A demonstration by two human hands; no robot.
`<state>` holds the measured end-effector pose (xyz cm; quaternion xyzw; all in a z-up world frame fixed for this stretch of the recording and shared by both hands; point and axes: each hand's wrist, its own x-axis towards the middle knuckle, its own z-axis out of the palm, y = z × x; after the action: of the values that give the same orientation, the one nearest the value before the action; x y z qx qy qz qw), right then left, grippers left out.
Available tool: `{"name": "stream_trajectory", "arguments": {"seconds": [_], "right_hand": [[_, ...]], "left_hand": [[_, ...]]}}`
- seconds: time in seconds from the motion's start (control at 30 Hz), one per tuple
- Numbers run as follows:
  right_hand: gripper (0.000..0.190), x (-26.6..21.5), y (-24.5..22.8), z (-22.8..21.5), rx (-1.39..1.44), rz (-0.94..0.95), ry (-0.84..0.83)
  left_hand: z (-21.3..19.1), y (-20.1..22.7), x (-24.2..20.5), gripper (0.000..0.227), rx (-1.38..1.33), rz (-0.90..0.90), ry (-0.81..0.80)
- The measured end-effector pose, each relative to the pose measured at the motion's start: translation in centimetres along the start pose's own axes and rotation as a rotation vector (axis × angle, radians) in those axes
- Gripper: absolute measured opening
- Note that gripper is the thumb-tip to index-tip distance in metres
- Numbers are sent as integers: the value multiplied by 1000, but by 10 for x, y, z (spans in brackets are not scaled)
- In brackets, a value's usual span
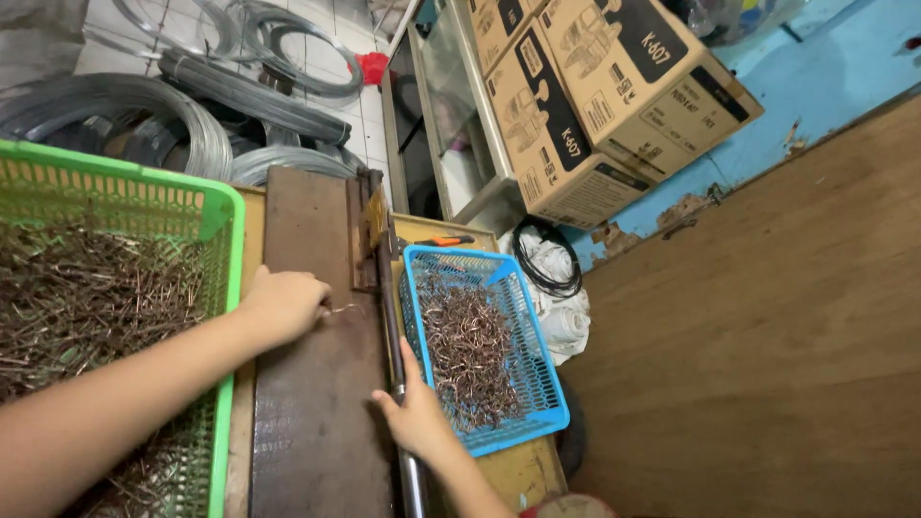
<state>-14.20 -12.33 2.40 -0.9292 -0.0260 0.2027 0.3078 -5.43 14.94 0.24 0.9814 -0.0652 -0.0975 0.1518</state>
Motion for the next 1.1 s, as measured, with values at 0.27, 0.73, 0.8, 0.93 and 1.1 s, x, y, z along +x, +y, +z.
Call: {"name": "stream_trajectory", "arguments": {"seconds": [0.27, 0.73, 0.8, 0.93, 1.1], "right_hand": [[90, 3, 11, 22, 152, -154, 89], [89, -6, 0, 20, 51, -61, 150], [89, -9, -8, 16, 1, -45, 123], [88, -6, -1, 18, 11, -82, 114], [87, 5, 15, 26, 108, -227, 168]], "left_hand": [[-61, -14, -34, 38, 82, -205, -337], [-136, -36, -113, 65, -1216, 151, 62], [-90, -69, -117, 65, -691, -299, 132], [74, -175, -127, 100, -447, -195, 550], [124, -209, -153, 163, -156, -485, 408]]}}
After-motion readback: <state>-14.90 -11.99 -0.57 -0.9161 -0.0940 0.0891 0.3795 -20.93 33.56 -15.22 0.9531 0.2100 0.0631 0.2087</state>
